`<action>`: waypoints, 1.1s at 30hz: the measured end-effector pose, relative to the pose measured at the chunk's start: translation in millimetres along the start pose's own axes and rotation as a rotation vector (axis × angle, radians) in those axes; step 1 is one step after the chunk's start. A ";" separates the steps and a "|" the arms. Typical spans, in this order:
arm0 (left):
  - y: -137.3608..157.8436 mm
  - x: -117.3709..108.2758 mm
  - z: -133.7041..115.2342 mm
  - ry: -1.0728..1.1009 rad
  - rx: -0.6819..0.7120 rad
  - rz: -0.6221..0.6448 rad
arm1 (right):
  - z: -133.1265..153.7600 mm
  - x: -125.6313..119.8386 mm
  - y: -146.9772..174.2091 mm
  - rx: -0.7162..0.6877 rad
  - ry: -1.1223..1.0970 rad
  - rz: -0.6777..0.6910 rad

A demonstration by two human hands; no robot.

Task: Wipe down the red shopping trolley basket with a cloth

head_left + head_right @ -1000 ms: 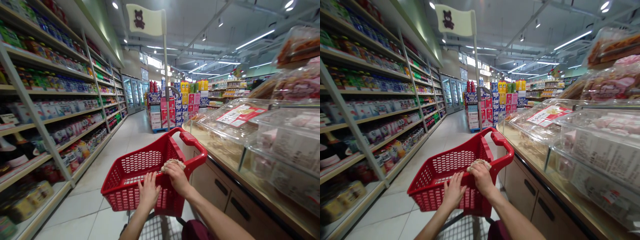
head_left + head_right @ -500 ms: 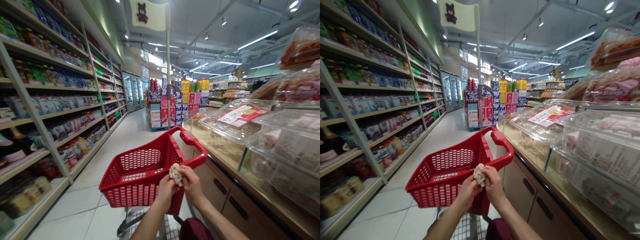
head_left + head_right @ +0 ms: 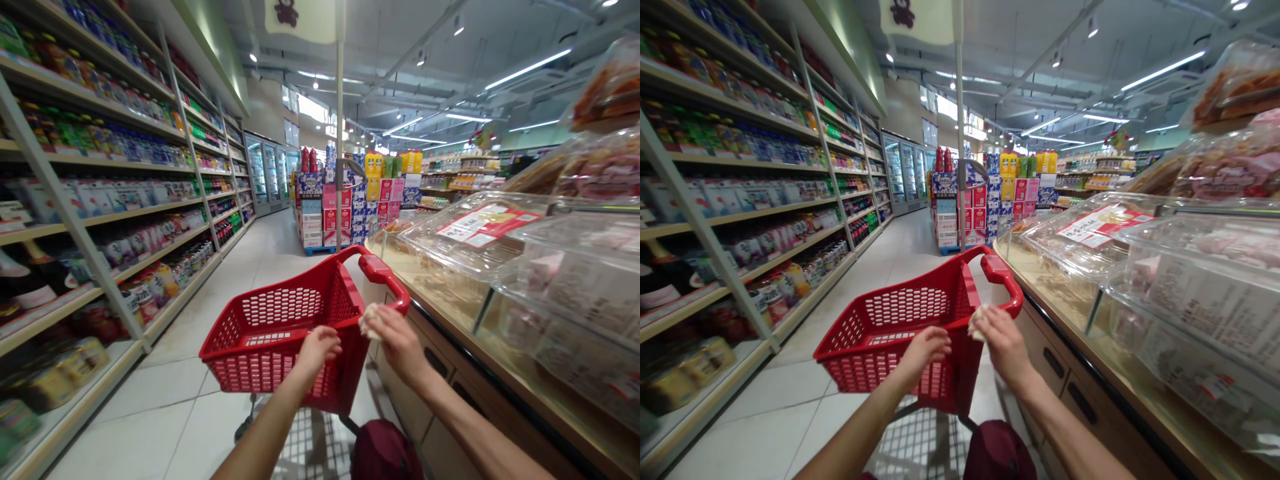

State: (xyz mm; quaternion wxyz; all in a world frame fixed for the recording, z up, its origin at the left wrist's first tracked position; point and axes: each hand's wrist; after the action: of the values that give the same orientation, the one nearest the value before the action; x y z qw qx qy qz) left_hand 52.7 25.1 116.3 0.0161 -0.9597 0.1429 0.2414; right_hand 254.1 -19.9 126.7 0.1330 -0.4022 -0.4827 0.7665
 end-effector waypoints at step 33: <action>-23.2 -12.5 80.3 -0.855 0.196 -0.283 | -52.4 49.3 50.5 0.068 0.026 -0.121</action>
State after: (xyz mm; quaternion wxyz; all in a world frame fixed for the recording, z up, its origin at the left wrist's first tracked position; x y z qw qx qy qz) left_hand 11.8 58.7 50.4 0.1974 -0.7780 0.0131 0.5964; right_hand 270.8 17.4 48.9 0.1991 -0.3773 -0.4779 0.7679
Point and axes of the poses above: each hand's wrist, its own y-axis away from the middle knuckle, its own x-axis out of the palm, z = x × y, and after that the axes turned 7 degrees about -y, right-handed
